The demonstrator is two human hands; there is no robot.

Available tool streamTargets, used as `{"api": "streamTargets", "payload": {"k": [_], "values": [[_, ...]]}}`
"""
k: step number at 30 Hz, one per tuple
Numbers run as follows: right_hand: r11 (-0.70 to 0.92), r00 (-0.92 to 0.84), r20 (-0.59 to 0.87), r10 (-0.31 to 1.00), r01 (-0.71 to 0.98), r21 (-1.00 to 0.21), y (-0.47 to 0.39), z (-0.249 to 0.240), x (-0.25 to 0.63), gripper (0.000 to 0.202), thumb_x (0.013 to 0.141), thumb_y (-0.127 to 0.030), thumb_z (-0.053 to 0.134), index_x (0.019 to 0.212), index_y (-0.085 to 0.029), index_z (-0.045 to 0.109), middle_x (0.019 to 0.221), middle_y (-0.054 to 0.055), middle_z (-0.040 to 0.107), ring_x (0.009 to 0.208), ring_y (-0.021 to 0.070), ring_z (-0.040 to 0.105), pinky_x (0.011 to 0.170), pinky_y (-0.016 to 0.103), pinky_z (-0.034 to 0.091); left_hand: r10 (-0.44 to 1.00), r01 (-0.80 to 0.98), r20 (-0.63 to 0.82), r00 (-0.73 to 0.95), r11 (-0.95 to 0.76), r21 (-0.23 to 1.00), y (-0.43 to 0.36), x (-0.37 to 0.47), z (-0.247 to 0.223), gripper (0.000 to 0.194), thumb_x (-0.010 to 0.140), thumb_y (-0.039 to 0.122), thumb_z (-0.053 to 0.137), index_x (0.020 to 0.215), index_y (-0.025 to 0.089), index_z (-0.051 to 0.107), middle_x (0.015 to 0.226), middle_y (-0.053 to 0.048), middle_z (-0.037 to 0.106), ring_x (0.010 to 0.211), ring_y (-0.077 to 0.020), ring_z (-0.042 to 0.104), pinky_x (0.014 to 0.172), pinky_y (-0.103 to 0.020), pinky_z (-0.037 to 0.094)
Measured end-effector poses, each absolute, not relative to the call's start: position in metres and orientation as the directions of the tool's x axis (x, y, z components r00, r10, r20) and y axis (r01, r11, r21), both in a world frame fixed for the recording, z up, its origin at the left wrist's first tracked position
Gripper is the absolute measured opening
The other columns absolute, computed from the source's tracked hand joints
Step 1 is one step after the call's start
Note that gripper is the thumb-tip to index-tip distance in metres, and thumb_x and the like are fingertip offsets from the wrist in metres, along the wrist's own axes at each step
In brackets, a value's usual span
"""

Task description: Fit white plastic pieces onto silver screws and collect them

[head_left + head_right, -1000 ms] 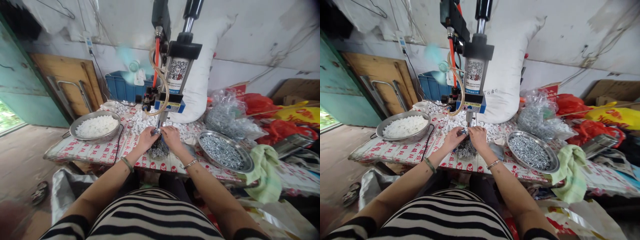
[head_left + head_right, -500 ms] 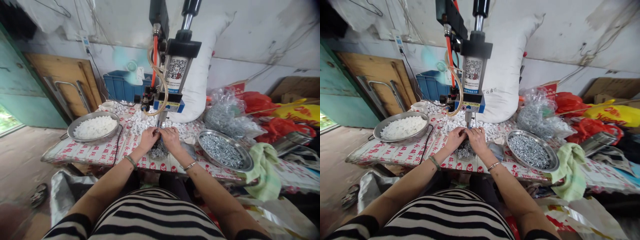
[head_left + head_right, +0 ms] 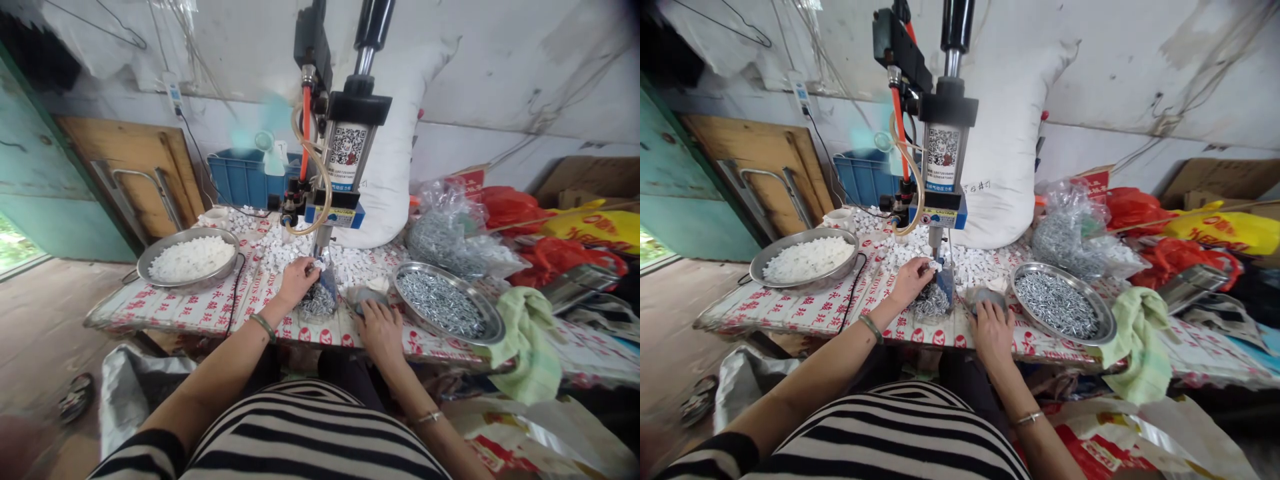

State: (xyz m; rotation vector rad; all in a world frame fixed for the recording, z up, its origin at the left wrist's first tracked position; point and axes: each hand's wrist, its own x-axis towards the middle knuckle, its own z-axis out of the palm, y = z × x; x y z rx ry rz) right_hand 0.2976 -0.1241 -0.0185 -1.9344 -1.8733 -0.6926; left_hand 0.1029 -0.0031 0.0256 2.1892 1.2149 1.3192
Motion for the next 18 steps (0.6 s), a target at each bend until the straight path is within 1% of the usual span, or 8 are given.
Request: {"api": "streamTargets", "payload": {"k": [2,4,8,12,15,18], "values": [[-0.048,-0.037,0.584,0.811,0.990,0.131,-0.131,-0.030,0.299,0.031,0.085,-0.029,0.047,0.110,-0.015,0.061,0.115,0.012,0.061,0.106,0.0270,0.052,0.098,0.047,0.022,0.794,0.502,0.570,0.213,-0.589,0.633,-0.003,0.103,0.025,0.019,0.078,0.023,0.053,0.093,0.015,0.060,0.079,-0.004,0.061,0.071,-0.0130,0.054,0.073,-0.026,0.044],[-0.042,-0.056,0.592,0.804,0.988,0.150,-0.133,-0.036,0.299,0.033,0.086,-0.030,0.045,0.112,-0.016,0.060,0.116,0.012,0.061,0.107,0.0270,0.051,0.098,0.048,0.021,0.798,0.500,0.566,0.207,-0.584,0.639,-0.003,0.103,0.024,0.020,0.078,0.023,0.053,0.094,0.016,0.060,0.081,-0.004,0.061,0.071,-0.0129,0.055,0.073,-0.027,0.044],[-0.046,-0.058,0.598,0.800,0.987,0.157,-0.132,-0.036,0.298,0.033,0.087,-0.029,0.043,0.112,-0.017,0.060,0.115,0.012,0.061,0.106,0.0266,0.051,0.098,0.049,0.021,0.800,0.506,0.566,0.200,-0.579,0.640,-0.004,0.103,0.025,0.021,0.077,0.021,0.053,0.096,0.016,0.060,0.083,-0.004,0.062,0.072,-0.0128,0.055,0.074,-0.027,0.044],[-0.056,-0.046,0.602,0.797,0.987,0.149,-0.134,-0.029,0.296,0.033,0.086,-0.029,0.043,0.112,-0.018,0.060,0.116,0.013,0.060,0.108,0.0277,0.047,0.097,0.049,0.021,0.806,0.521,0.557,0.200,-0.569,0.636,-0.005,0.104,0.026,0.019,0.077,0.022,0.053,0.094,0.016,0.061,0.079,-0.003,0.061,0.070,-0.0125,0.054,0.073,-0.026,0.043],[-0.102,0.009,0.610,0.792,0.988,0.118,-0.139,-0.022,0.296,0.034,0.084,-0.030,0.047,0.114,-0.019,0.059,0.117,0.013,0.057,0.103,0.0276,0.047,0.090,0.045,0.027,0.801,0.516,0.561,0.210,-0.578,0.632,-0.003,0.103,0.025,0.019,0.077,0.023,0.053,0.093,0.016,0.061,0.077,-0.003,0.060,0.069,-0.0121,0.054,0.072,-0.025,0.043],[-0.135,0.035,0.595,0.803,0.983,0.125,-0.144,-0.021,0.296,0.032,0.084,-0.029,0.048,0.111,-0.022,0.061,0.110,0.011,0.059,0.093,0.0258,0.048,0.083,0.042,0.029,0.799,0.501,0.564,0.207,-0.582,0.641,-0.001,0.103,0.024,0.019,0.077,0.023,0.053,0.092,0.016,0.061,0.076,-0.002,0.060,0.068,-0.0119,0.053,0.071,-0.025,0.042]]}}
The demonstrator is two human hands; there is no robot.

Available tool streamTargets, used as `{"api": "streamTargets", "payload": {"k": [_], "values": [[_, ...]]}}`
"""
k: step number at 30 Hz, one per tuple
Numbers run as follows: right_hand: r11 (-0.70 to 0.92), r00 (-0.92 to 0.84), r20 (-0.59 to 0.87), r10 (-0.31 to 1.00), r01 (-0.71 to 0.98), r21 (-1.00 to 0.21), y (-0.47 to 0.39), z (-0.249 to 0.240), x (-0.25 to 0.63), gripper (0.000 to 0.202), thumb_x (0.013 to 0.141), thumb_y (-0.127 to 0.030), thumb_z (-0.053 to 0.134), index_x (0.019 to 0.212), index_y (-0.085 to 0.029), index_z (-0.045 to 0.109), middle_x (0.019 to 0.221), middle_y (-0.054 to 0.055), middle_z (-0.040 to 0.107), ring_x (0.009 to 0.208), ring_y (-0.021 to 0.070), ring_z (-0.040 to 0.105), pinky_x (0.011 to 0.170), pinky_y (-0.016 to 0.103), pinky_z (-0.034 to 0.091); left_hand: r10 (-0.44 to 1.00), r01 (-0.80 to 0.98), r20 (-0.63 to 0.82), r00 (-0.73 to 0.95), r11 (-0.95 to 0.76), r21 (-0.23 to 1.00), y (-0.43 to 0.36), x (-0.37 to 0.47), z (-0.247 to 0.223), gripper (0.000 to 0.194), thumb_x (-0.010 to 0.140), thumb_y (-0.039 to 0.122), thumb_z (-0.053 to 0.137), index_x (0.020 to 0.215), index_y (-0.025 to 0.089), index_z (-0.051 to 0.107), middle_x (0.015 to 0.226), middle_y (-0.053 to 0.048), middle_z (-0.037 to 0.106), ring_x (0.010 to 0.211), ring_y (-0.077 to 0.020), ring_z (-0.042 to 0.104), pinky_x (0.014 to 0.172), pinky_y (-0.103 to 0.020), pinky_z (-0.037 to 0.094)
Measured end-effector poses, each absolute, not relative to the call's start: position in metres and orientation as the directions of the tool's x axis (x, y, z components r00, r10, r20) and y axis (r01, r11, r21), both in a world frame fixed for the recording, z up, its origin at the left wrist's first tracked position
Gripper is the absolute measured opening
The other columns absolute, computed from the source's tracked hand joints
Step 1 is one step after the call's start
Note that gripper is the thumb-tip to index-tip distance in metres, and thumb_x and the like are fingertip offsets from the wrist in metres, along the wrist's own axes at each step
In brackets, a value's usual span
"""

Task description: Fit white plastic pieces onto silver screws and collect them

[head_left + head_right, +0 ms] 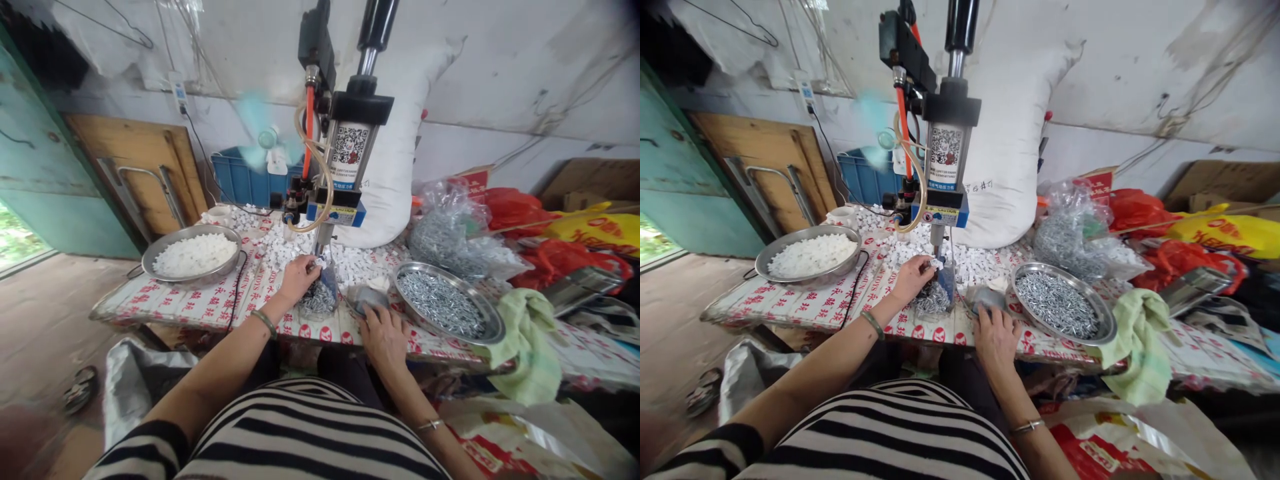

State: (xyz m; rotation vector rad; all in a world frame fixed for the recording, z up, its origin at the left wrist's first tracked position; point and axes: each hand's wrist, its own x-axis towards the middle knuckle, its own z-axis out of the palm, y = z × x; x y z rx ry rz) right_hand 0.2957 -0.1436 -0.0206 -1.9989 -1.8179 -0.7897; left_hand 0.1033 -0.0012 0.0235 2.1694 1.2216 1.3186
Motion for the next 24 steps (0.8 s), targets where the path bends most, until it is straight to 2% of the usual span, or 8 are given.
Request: {"api": "streamTargets", "payload": {"k": [7,13,16,19,20,22,24], "values": [[-0.131,0.013,0.573,0.819,0.977,0.165,-0.149,-0.030,0.295,0.032,0.083,-0.023,0.046,0.112,-0.024,0.060,0.108,0.010,0.059,0.095,0.0262,0.046,0.082,0.042,0.028,0.804,0.497,0.557,0.209,-0.578,0.647,-0.002,0.103,0.023,0.016,0.076,0.023,0.054,0.089,0.016,0.061,0.076,-0.002,0.059,0.069,-0.0122,0.053,0.070,-0.024,0.042],[-0.086,0.022,0.598,0.801,0.993,0.079,-0.143,-0.011,0.294,0.030,0.082,-0.025,0.050,0.110,-0.022,0.061,0.109,0.010,0.059,0.095,0.0249,0.049,0.086,0.042,0.029,0.803,0.421,0.548,0.235,-0.592,0.687,-0.005,0.099,0.029,0.018,0.074,0.021,0.056,0.091,0.015,0.060,0.072,-0.001,0.056,0.067,-0.0119,0.051,0.070,-0.026,0.042],[0.066,-0.010,0.641,0.768,0.996,-0.064,-0.133,0.012,0.285,0.028,0.084,-0.027,0.047,0.108,-0.021,0.060,0.116,0.010,0.056,0.102,0.0244,0.049,0.090,0.040,0.032,0.834,0.250,0.497,0.238,-0.548,0.799,-0.017,0.099,0.035,0.020,0.074,0.024,0.057,0.092,0.015,0.059,0.067,0.002,0.052,0.064,-0.0106,0.049,0.068,-0.025,0.042],[0.349,-0.100,0.606,0.789,0.885,-0.309,-0.118,0.032,0.271,0.031,0.083,-0.027,0.047,0.112,-0.021,0.056,0.121,0.009,0.052,0.108,0.0217,0.048,0.090,0.035,0.037,0.894,-0.006,0.273,0.355,-0.290,0.957,-0.036,0.097,0.042,0.023,0.074,0.032,0.058,0.090,0.015,0.057,0.066,0.003,0.051,0.057,-0.0089,0.049,0.060,-0.024,0.044],[0.412,-0.132,0.557,0.820,0.811,-0.415,-0.113,0.037,0.267,0.032,0.082,-0.027,0.047,0.112,-0.021,0.054,0.116,0.008,0.055,0.104,0.0201,0.051,0.087,0.033,0.040,0.893,-0.063,0.176,0.415,-0.164,0.984,-0.042,0.094,0.044,0.026,0.074,0.034,0.057,0.091,0.015,0.056,0.068,0.002,0.052,0.056,-0.0086,0.050,0.058,-0.024,0.045],[0.417,-0.184,0.404,0.896,0.662,-0.623,-0.101,0.041,0.261,0.031,0.081,-0.029,0.048,0.110,-0.022,0.054,0.094,0.003,0.062,0.084,0.0163,0.057,0.074,0.029,0.044,0.865,-0.096,0.027,0.501,0.025,0.995,-0.051,0.087,0.048,0.031,0.075,0.038,0.056,0.097,0.016,0.053,0.075,0.000,0.055,0.055,-0.0090,0.053,0.055,-0.026,0.047],[0.315,-0.204,0.241,0.949,0.573,-0.757,-0.090,0.042,0.258,0.027,0.080,-0.032,0.048,0.102,-0.020,0.057,0.071,-0.002,0.059,0.064,0.0130,0.054,0.061,0.025,0.043,0.841,-0.034,-0.033,0.541,0.060,0.998,-0.053,0.079,0.051,0.033,0.075,0.038,0.057,0.099,0.017,0.051,0.076,0.000,0.057,0.056,-0.0099,0.056,0.054,-0.026,0.048]]}}
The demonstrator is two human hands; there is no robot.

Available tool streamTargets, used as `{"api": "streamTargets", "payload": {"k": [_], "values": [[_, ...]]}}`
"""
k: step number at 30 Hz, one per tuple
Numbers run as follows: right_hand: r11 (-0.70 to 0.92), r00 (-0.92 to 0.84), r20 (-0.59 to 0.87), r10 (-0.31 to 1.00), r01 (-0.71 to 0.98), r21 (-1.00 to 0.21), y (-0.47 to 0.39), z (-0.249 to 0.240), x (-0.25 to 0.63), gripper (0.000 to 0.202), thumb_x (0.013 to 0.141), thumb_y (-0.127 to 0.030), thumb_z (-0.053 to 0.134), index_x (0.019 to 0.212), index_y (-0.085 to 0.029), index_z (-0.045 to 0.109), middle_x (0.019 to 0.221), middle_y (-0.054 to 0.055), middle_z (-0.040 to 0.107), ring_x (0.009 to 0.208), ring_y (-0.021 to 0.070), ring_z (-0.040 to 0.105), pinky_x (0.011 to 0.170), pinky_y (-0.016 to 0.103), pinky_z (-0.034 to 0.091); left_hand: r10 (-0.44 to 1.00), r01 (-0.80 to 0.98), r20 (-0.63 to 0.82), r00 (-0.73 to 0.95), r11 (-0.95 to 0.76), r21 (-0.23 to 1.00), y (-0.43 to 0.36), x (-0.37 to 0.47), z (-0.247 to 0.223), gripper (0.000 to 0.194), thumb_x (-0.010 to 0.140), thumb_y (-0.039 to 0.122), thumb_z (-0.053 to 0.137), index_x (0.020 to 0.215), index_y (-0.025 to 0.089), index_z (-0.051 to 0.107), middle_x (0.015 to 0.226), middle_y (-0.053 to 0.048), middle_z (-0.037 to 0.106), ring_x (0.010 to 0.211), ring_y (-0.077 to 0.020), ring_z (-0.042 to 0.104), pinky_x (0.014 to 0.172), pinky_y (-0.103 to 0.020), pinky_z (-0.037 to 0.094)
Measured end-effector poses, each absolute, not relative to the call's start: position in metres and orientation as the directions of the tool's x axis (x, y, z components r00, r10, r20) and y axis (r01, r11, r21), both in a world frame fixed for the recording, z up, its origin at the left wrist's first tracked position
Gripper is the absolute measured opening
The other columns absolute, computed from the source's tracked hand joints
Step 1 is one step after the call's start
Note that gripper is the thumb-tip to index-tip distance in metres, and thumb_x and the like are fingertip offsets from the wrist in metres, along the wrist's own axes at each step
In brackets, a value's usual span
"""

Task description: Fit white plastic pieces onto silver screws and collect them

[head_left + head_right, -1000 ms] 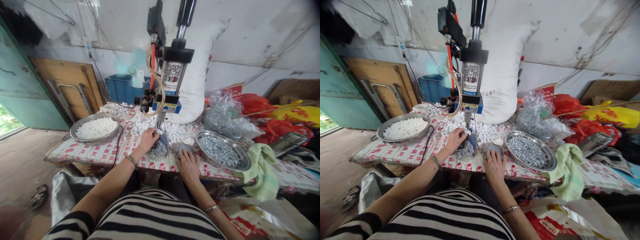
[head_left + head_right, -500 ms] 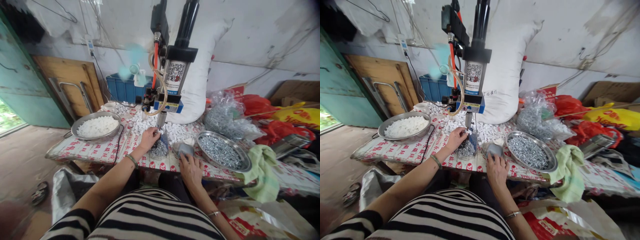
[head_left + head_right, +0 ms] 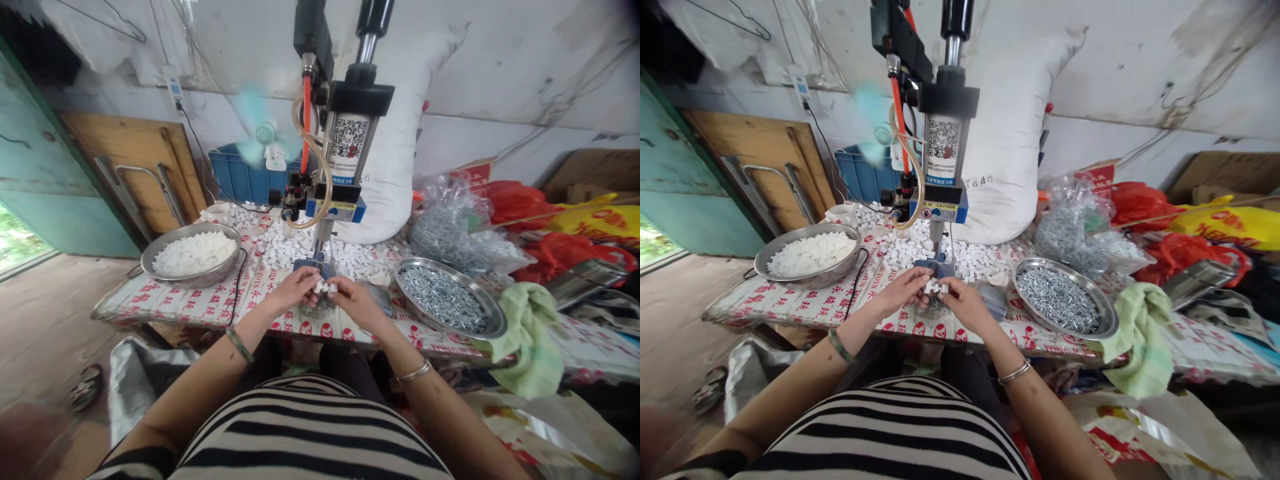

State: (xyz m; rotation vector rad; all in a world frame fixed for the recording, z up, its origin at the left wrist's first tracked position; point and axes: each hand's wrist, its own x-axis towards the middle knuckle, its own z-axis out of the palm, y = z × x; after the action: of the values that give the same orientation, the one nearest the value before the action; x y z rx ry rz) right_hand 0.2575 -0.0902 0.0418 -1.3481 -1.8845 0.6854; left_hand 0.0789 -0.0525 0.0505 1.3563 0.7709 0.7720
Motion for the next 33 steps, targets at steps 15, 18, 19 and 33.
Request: {"api": "streamTargets", "payload": {"k": [15,18,19,33], "values": [[0.217,-0.037,0.430,0.902,0.900,-0.378,-0.052,0.031,0.229,0.042,0.081,-0.032,0.049,0.121,-0.019,0.051,0.105,0.010,0.061,0.095,0.0236,0.055,0.086,0.037,0.041,0.862,0.483,0.375,0.342,-0.503,0.716,-0.016,0.079,0.030,0.018,0.082,0.028,0.044,0.083,0.017,0.057,0.071,-0.001,0.059,0.066,-0.0132,0.053,0.065,-0.024,0.040],[0.198,-0.043,0.432,0.901,0.926,-0.321,-0.049,0.030,0.228,0.044,0.082,-0.031,0.048,0.125,-0.018,0.048,0.108,0.012,0.060,0.099,0.0250,0.053,0.088,0.039,0.039,0.878,0.445,0.389,0.281,-0.478,0.757,-0.017,0.079,0.020,0.020,0.082,0.031,0.044,0.086,0.016,0.058,0.073,-0.001,0.060,0.066,-0.0129,0.053,0.065,-0.024,0.040],[0.191,-0.035,0.430,0.902,0.926,-0.325,-0.046,0.030,0.228,0.045,0.083,-0.031,0.048,0.126,-0.018,0.048,0.109,0.012,0.059,0.100,0.0253,0.052,0.088,0.040,0.039,0.885,0.436,0.388,0.257,-0.465,0.771,-0.016,0.080,0.017,0.020,0.082,0.031,0.044,0.085,0.016,0.058,0.074,-0.001,0.061,0.067,-0.0131,0.054,0.066,-0.024,0.040],[0.211,-0.008,0.336,0.942,0.794,-0.570,-0.032,0.025,0.235,0.052,0.077,-0.035,0.054,0.127,-0.021,0.045,0.121,0.006,0.056,0.102,0.0207,0.054,0.089,0.036,0.041,0.934,0.375,0.335,0.125,-0.357,0.855,-0.012,0.090,0.009,0.023,0.081,0.033,0.045,0.085,0.016,0.061,0.074,-0.002,0.063,0.068,-0.0130,0.055,0.065,-0.023,0.041]]}}
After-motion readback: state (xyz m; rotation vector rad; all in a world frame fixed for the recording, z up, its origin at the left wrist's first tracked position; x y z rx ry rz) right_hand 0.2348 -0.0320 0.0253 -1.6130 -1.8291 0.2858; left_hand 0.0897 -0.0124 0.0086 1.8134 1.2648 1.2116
